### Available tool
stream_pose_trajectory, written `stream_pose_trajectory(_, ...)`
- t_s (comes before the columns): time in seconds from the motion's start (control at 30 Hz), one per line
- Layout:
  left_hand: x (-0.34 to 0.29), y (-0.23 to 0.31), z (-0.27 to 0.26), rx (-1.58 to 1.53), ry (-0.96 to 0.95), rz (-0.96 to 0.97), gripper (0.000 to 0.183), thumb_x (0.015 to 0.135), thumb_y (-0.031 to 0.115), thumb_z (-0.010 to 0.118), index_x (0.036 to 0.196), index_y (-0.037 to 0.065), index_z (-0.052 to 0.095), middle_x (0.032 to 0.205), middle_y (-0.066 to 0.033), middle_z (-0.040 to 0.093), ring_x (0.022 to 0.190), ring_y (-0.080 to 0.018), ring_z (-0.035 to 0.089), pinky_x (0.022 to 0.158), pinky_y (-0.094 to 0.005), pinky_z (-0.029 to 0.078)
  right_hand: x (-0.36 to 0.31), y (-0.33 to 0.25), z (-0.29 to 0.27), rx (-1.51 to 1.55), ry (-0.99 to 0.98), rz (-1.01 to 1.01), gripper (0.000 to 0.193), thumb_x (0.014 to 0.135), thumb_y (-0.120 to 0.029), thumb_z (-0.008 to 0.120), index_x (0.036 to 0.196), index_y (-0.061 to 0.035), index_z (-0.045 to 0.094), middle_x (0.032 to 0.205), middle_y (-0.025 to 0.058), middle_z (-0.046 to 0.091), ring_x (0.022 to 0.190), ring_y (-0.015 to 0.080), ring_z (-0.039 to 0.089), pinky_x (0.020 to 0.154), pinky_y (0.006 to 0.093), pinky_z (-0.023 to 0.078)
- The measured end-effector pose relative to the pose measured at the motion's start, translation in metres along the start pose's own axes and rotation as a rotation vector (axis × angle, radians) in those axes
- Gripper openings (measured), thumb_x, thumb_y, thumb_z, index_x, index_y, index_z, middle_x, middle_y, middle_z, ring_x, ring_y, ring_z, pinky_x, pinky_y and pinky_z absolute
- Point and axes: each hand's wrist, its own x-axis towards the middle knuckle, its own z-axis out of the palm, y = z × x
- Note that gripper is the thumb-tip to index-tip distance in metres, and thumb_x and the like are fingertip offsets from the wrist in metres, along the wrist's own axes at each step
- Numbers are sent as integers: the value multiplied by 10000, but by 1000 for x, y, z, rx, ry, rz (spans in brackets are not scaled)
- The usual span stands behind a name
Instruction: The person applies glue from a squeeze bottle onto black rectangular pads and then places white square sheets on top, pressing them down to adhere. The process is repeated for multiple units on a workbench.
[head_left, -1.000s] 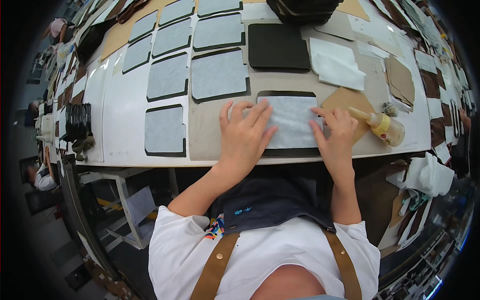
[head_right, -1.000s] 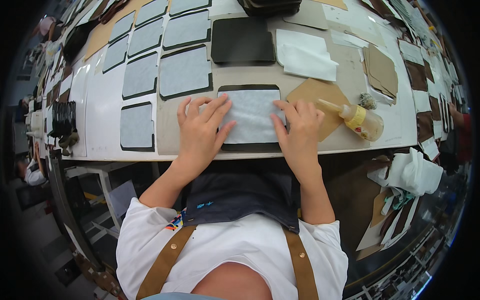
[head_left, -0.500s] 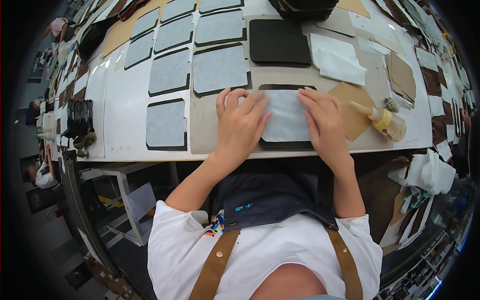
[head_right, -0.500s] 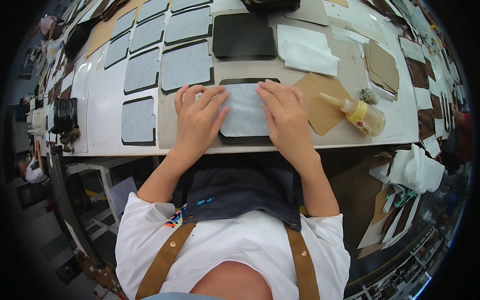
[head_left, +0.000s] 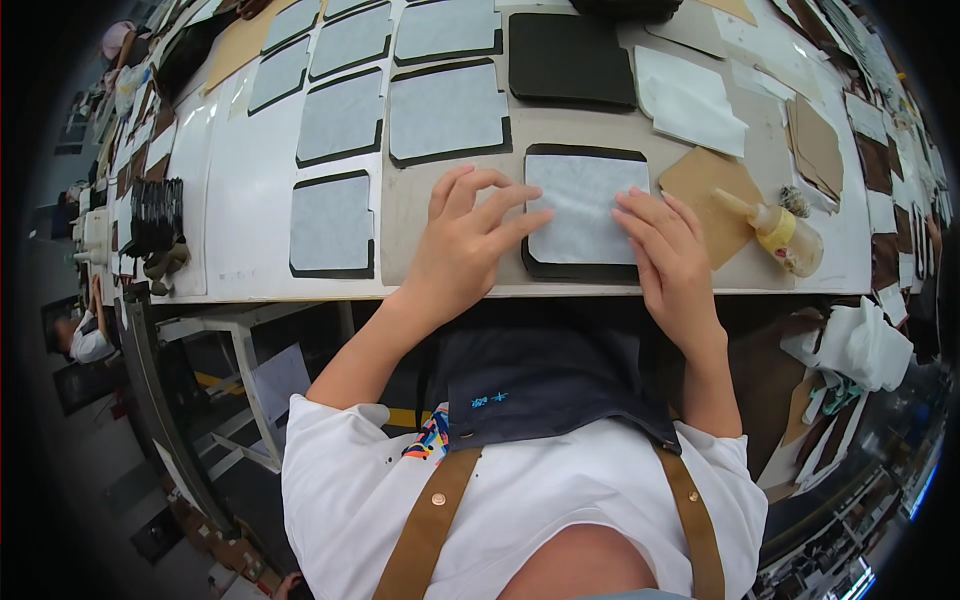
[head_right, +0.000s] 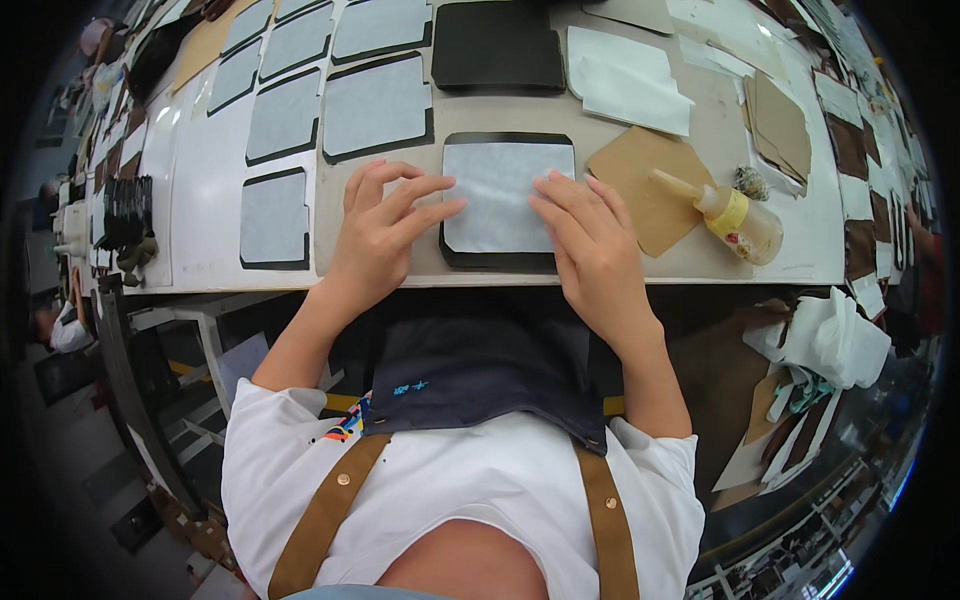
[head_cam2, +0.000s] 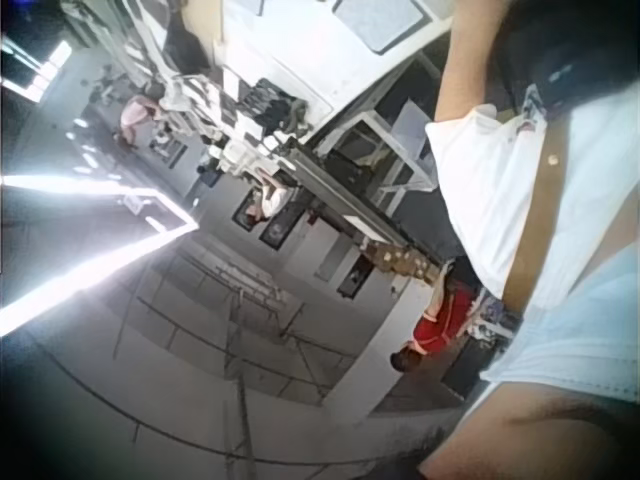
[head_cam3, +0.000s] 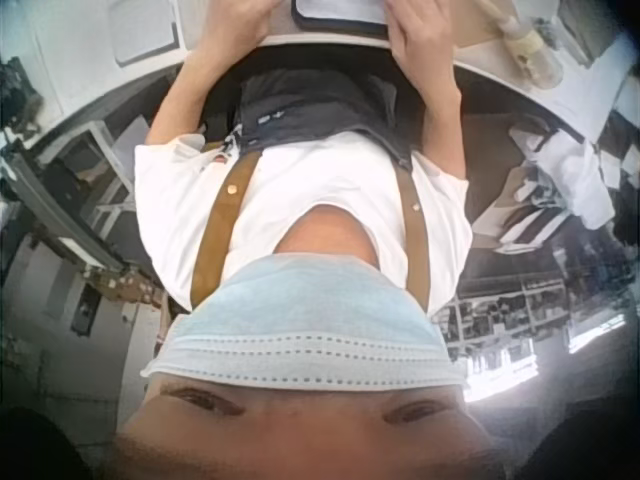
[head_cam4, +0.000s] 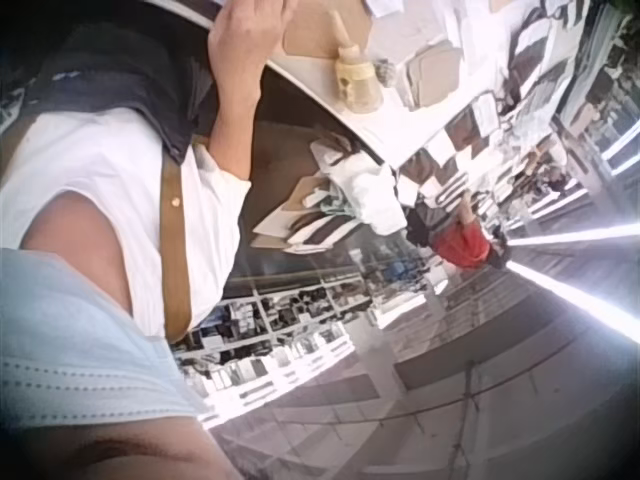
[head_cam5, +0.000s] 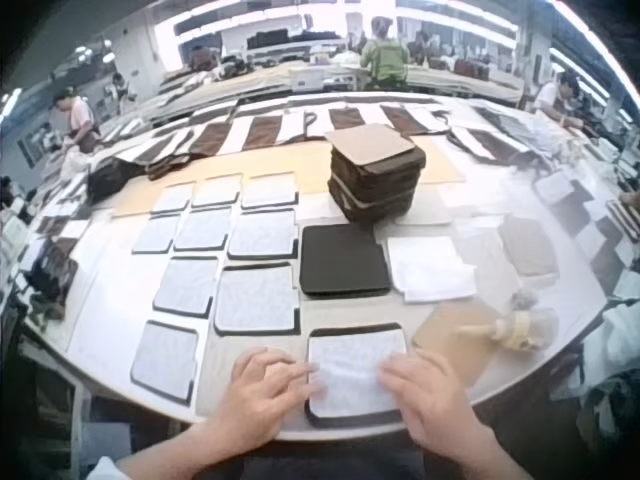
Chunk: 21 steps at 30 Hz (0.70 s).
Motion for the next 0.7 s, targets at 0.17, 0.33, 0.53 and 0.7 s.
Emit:
stream_pose_trajectory(0.17,-5,-2,2,24,-49,85,512,740,-97,572,1134,183,740,1275,-4,633,1192,-255,540,1120,-471,349,-2,-3,3,18,4,-31,326,865,61,631,1182,-12,660,1308,114,650,1284,291,592,1109,471,411)
stream_pose_trajectory(0.33,-3,-8,4,16,-58,100,504,725,-90,582,1113,192,737,1295,-23,605,1206,-257,527,1114,-448,361,4,-6,4,0,-17,-56,325,867,40,650,1189,-8,656,1317,118,642,1290,298,582,1113,467,413)
stream_pose_trajectory(0.53,-5,-12,4,3,-76,131,408,754,-39,606,1069,186,733,1295,22,644,1224,-246,535,1118,-435,359,10,-7,9,42,-125,-100,333,885,-47,691,1214,-17,651,1371,118,605,1334,292,538,1132,470,396)
stream_pose_trajectory(0.7,-10,-17,-1,12,-81,147,359,774,-11,612,1044,193,730,1305,56,672,1221,-233,555,1142,-439,337,10,-8,12,27,-191,-165,348,886,-109,715,1218,-25,653,1396,116,590,1354,286,520,1142,466,388)
